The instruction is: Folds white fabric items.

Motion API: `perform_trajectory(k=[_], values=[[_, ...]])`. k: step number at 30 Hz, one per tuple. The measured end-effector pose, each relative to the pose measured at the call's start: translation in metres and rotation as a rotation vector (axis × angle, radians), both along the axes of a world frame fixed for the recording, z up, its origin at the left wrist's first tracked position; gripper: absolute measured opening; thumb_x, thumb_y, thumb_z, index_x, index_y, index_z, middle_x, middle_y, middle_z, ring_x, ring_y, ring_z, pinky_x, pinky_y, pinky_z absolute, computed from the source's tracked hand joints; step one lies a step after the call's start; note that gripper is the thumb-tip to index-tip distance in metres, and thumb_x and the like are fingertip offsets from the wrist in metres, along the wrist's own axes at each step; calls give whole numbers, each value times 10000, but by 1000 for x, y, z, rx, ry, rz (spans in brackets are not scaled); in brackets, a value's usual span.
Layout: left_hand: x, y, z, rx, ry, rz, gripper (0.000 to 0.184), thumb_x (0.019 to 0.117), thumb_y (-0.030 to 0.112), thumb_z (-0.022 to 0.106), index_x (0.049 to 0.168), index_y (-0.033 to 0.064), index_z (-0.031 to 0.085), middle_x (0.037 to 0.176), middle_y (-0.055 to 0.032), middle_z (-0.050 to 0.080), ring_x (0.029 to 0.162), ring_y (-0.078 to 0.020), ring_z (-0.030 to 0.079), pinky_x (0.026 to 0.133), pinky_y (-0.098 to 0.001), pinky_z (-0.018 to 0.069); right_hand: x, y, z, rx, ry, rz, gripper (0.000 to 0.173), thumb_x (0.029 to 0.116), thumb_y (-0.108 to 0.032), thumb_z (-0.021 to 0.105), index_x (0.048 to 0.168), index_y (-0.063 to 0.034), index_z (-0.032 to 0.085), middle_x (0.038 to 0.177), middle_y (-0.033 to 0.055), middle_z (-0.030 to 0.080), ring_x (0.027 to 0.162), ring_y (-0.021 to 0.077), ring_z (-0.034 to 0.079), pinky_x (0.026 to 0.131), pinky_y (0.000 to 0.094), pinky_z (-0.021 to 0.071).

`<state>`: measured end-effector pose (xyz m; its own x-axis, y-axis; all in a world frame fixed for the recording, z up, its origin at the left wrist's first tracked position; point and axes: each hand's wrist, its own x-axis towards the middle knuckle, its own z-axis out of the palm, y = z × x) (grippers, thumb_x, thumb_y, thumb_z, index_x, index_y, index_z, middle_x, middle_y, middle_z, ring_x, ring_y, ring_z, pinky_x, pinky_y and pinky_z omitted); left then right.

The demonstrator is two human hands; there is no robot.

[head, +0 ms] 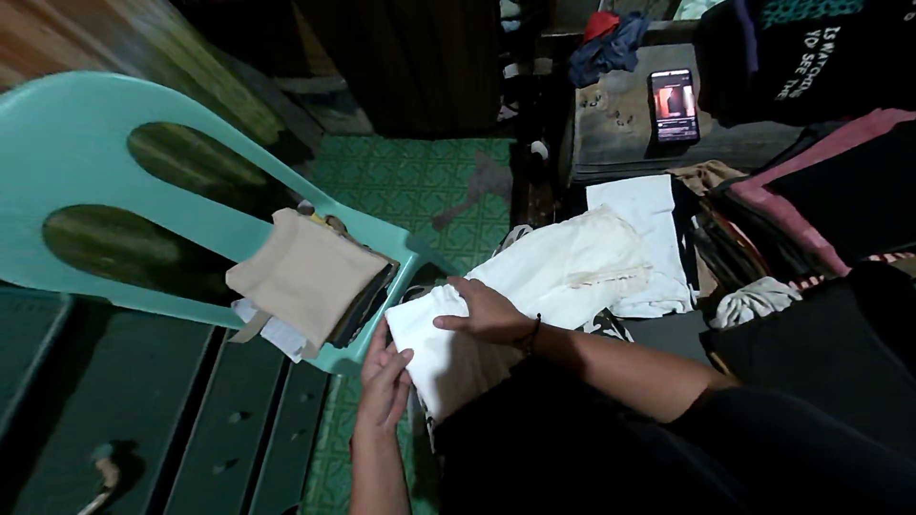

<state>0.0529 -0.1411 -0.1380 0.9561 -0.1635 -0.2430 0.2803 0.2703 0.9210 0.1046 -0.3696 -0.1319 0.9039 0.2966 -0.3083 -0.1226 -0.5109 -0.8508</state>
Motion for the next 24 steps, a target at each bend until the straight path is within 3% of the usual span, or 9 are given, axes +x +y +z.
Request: perform_trajectory(k=[3,8,10,13,15,17,20,22,24], values=[[-3,7,-7,-27,-16,12,869,895,59,571,1613,74,82,1397,-111,583,1100,-184,693,875,-375,622,4,7,-1,84,88,32,862,901,-441,772,1589,-142,346,1347,223,612,1199,366,622,1007,581,494],[-5,21,-21,-39,-29,36,901,870,133,643,1604,70,124,1417,-111,566,1159,-192,665,912,-391,610,10,26,-10,91,95,117,825,880,-257,795,1577,-192,358,1264,250,643,1112,420,644,934,622,507],[-8,20,-26,-14,8,68,815,900,147,606,1590,55,184,1397,-117,579,1165,-185,657,927,-377,600,10,33,-11,57,71,143,813,871,-197,780,1575,-183,374,1301,242,632,1133,424,635,944,627,499],[-19,12,-29,140,116,71,562,1009,136,485,1532,19,316,1279,-137,646,1067,-187,690,877,-371,611,12,40,-11,49,80,170,819,879,-105,752,1586,-187,348,1405,219,581,1227,412,604,997,622,485],[-25,9,-29,234,145,38,523,1008,114,546,1490,8,372,1203,-136,682,996,-192,715,816,-363,628,13,40,-15,86,72,169,838,873,-64,746,1595,-191,340,1435,215,560,1249,408,591,1015,614,481],[-31,10,-25,262,151,-8,657,945,68,631,1524,18,326,1252,-149,668,1033,-217,713,837,-377,630,13,38,-20,133,73,181,855,868,-52,759,1598,-205,342,1475,197,537,1272,402,580,1028,612,475],[-39,16,-26,216,160,-3,748,922,30,634,1562,27,248,1315,-162,633,1086,-231,699,892,-402,620,13,39,-22,191,71,229,868,864,-35,763,1602,-241,357,1544,127,494,1351,355,533,1084,590,446],[-42,23,-28,181,146,16,811,911,40,621,1593,40,182,1325,-154,624,1077,-216,700,889,-393,620,12,43,-21,272,54,285,815,868,10,734,1585,-200,407,1554,121,488,1400,319,490,1131,554,413],[-47,29,-29,175,152,25,830,914,39,613,1604,53,152,1304,-159,637,1056,-218,712,878,-395,626,9,48,-22,325,44,340,658,892,37,688,1505,-143,531,1516,119,533,1410,277,484,1159,507,396]])
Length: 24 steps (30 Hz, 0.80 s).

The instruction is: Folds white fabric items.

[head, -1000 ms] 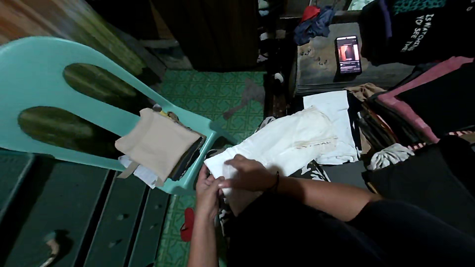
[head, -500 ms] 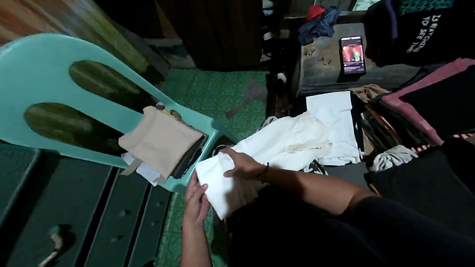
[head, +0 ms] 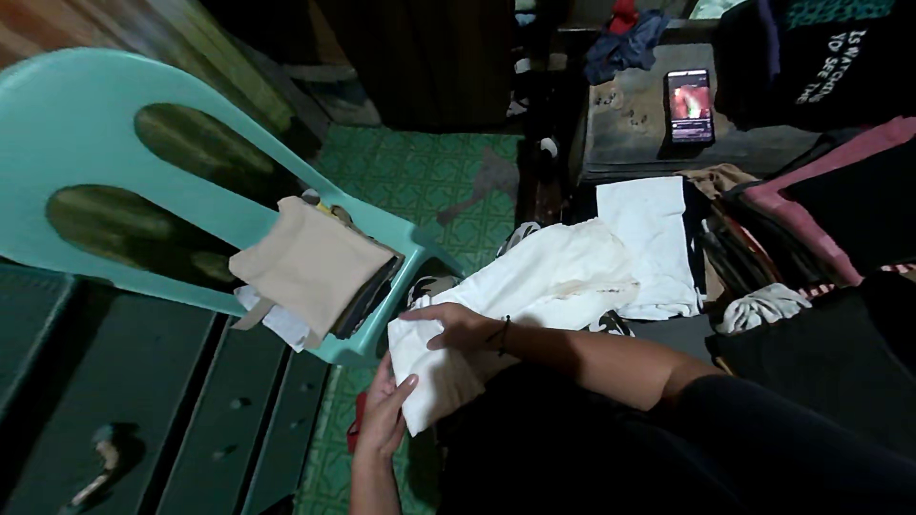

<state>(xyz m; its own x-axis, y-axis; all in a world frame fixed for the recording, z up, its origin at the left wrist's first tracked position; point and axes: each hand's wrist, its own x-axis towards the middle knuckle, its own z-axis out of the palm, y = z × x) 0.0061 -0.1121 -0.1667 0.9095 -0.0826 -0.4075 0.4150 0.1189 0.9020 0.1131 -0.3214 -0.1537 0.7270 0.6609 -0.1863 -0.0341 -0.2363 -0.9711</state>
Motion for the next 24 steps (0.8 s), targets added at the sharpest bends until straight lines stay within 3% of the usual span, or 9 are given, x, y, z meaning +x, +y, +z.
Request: perform_trajectory(k=[3,6,9,13,15,17,20,23,24], values=[[-4,2,-3,33,26,5,787,956,61,589,1607,65,146,1222,-157,673,975,-209,731,822,-377,635,-4,5,2,-36,-30,47,500,917,8,657,1408,-83,625,1438,144,598,1361,260,531,1140,468,407],[-5,-4,-7,123,29,9,815,987,203,591,1628,104,97,1163,-128,693,891,-161,730,719,-319,628,-5,3,8,-72,-30,40,550,916,-48,710,1450,-71,579,1449,174,577,1361,284,526,1134,471,410],[-5,-7,-12,146,-16,34,809,1014,252,565,1643,123,72,1404,-171,572,1143,-214,675,924,-391,603,-8,-1,14,-33,-43,22,644,877,-64,766,1481,-89,546,1464,180,555,1344,295,535,1111,481,440],[-3,-14,-10,246,-94,5,787,1023,268,543,1644,103,89,1594,-143,389,1326,-169,554,1046,-355,531,-10,-14,30,-28,8,12,713,869,-20,753,1526,-119,494,1490,179,529,1299,306,562,1057,500,475],[-2,-19,-6,313,-107,-1,774,1027,271,535,1646,108,100,1603,-155,373,1339,-170,542,1058,-358,518,-9,-21,28,-21,35,-23,725,860,7,737,1527,-138,493,1467,171,551,1246,299,596,1017,504,505],[-2,-23,-6,394,-97,0,793,1017,291,542,1652,129,95,1597,-182,370,1337,-191,537,1061,-375,505,-8,-29,21,-19,59,-63,733,847,47,734,1519,-136,503,1492,157,534,1304,301,562,1057,516,484],[-2,-31,-8,523,-87,37,809,1010,258,570,1651,131,95,1381,-250,529,1127,-253,629,936,-426,552,-4,-36,5,-86,66,-67,773,837,48,750,1536,-140,478,1575,145,445,1412,311,467,1124,535,422],[-6,-36,-7,747,-156,-2,824,1001,336,564,1652,112,110,1514,-282,427,1243,-341,580,988,-508,519,-4,-39,2,-97,90,-76,776,847,28,756,1543,-163,471,1592,141,419,1420,305,455,1120,532,423],[-8,-39,-7,857,-209,-8,804,997,324,571,1642,79,158,1491,-310,416,1236,-393,559,979,-549,509,-5,-39,1,-92,81,-78,781,845,28,760,1544,-165,469,1582,140,427,1408,302,466,1108,529,435]])
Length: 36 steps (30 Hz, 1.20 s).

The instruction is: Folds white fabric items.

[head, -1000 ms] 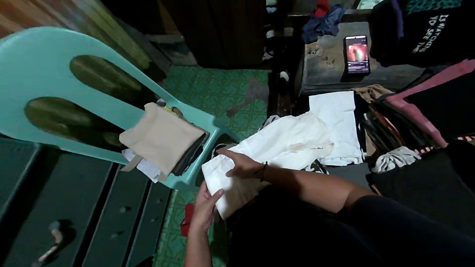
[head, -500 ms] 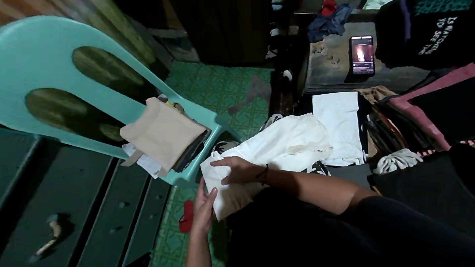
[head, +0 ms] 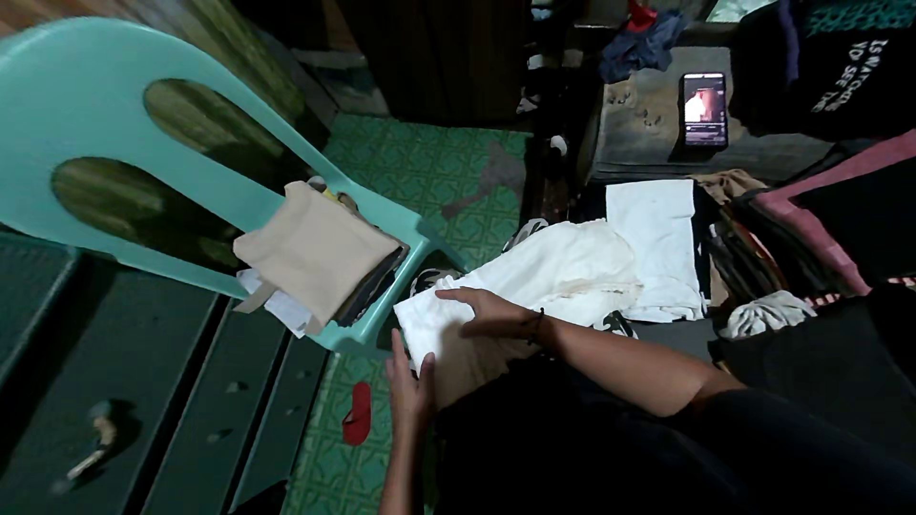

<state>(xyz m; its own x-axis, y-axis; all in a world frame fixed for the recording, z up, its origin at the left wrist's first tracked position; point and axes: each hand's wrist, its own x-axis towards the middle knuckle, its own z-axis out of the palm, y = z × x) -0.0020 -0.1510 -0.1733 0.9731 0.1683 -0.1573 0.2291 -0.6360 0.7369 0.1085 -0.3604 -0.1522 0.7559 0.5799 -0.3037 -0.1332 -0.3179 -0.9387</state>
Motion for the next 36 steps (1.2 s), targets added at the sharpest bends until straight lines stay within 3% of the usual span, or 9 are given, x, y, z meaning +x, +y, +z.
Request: perform_trajectory(k=[6,12,22,25,26,28,30,33,36], values=[[8,-19,11,388,-285,-250,484,977,164,531,1448,58,565,1561,-266,414,1464,-498,340,1144,-724,257,1,1,-12,-44,-87,9,793,831,8,769,1544,-147,460,1550,142,449,1373,299,493,1091,520,453],[22,-25,-22,405,-261,-360,648,1024,463,457,1527,54,465,1615,-250,337,1490,-489,299,1125,-733,273,-2,1,-14,-86,-111,6,773,840,20,736,1546,-133,460,1592,152,411,1421,308,456,1131,518,419],[23,-24,-23,404,-200,-370,698,1010,547,443,1550,105,445,1649,-236,271,1508,-478,261,1138,-712,272,-4,1,-12,-192,-155,-14,721,897,-6,669,1565,-164,443,1638,110,369,1475,272,408,1174,506,380],[23,-23,-13,377,-171,-346,644,999,504,522,1531,144,485,1650,-202,295,1524,-461,233,1137,-780,169,-4,1,-10,-308,-264,-80,602,895,-94,699,1473,-189,561,1611,117,384,1304,324,564,996,558,521],[24,-23,-7,318,-212,-326,577,994,419,581,1483,116,543,1608,-218,370,1503,-460,287,1144,-762,191,-5,0,-7,-313,-321,-122,551,900,-162,728,1434,-203,598,1595,124,389,1261,328,585,952,553,547],[25,-26,14,103,-330,-247,435,965,215,648,1356,23,635,1388,-207,590,1325,-332,535,1103,-537,433,-6,-3,4,-208,-372,-179,536,900,-287,775,1404,-191,620,1562,127,422,1289,317,554,987,531,532],[28,-32,40,-273,-420,-178,371,960,132,615,1285,-46,635,1058,-96,669,930,-138,649,799,-285,575,-11,-4,20,43,-258,-160,628,896,-305,795,1452,-124,568,1462,137,523,1156,245,612,916,435,554],[32,-40,72,-968,-364,-238,443,975,423,649,1309,132,634,870,57,649,706,-43,583,622,-198,500,-25,1,46,495,170,6,526,985,-184,678,1460,-39,506,1307,129,637,1078,170,661,935,359,566],[34,-50,89,-1228,-346,-381,459,965,469,621,1358,232,615,897,99,632,785,-21,575,779,-214,496,-40,8,63,699,388,82,222,1010,-173,614,1188,-42,592,1027,24,666,953,108,662,870,340,588]])
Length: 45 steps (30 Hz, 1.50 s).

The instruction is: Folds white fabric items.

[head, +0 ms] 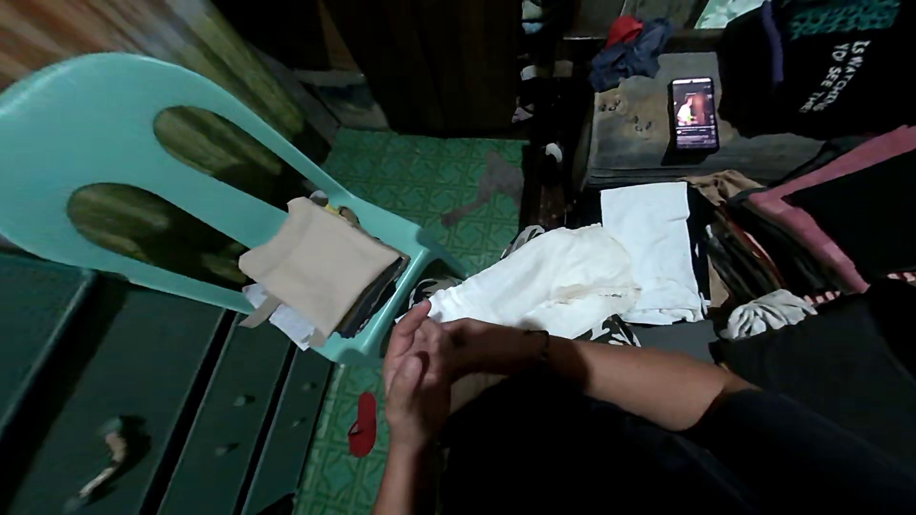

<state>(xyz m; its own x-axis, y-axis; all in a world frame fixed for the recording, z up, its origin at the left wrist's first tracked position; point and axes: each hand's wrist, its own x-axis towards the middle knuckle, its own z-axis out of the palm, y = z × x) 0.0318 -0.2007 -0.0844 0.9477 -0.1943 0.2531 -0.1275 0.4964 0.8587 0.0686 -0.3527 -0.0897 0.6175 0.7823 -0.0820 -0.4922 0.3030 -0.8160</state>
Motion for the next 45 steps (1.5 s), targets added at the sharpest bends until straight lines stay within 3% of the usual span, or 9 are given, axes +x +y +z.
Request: perform_trajectory(k=[5,19,24,30,33,38,41,43,45], values=[[-2,-6,9,-134,-17,-44,503,964,458,604,1418,241,579,956,71,655,789,-37,586,764,-220,498,-9,1,7,24,44,12,10,1011,-101,578,1005,-108,581,880,-34,656,818,59,653,765,270,577],[-6,-8,7,-71,-55,-93,565,931,478,660,1433,237,565,1232,9,679,1073,-100,635,937,-270,516,-19,4,7,-12,78,-173,38,962,-63,622,965,-101,629,832,-52,684,762,40,659,705,245,577],[-7,-6,6,1,-3,22,508,927,450,668,1364,197,611,1161,-10,694,963,-89,656,819,-245,545,-17,1,5,-32,127,-80,157,1069,-178,514,1159,-66,577,984,11,662,917,119,675,835,346,602],[-14,-2,4,560,-254,244,305,957,304,674,1229,174,628,1136,46,682,1052,-83,662,908,-293,575,4,-13,0,-158,-6,-36,625,1107,-502,209,1522,-93,437,1289,99,641,1140,179,641,937,395,548],[-20,-10,1,896,-492,180,277,920,317,673,1053,74,673,987,-50,705,958,-118,675,882,-330,581,8,-15,8,-351,-163,11,705,1087,-565,216,1551,-78,427,1369,131,633,1154,183,632,931,361,519],[-26,-20,0,1347,-719,74,232,920,337,648,847,139,743,862,-46,739,898,-239,705,852,-479,554,10,-16,34,-464,-310,106,590,1098,-421,389,1505,0,461,1390,166,600,1217,148,589,1046,338,452],[-34,-21,-3,1510,-702,67,206,923,355,670,967,194,791,1103,-105,746,1012,-314,716,843,-578,564,5,-14,38,-539,-388,205,598,1013,-399,629,1473,-40,500,1243,131,675,1087,111,650,975,339,521],[-35,-20,-5,1564,-670,24,247,940,386,659,1095,226,766,1439,-208,559,1185,-419,617,922,-644,469,6,-15,39,-553,-474,239,597,1007,-422,629,1469,-60,520,1229,134,672,1067,129,639,965,373,511],[-34,-19,-3,1594,-703,-4,273,933,389,673,1132,220,755,1436,-228,549,1160,-415,633,914,-617,506,5,-17,37,-537,-551,220,489,1041,-417,567,1381,-67,598,1134,88,688,979,91,634,896,340,521]])
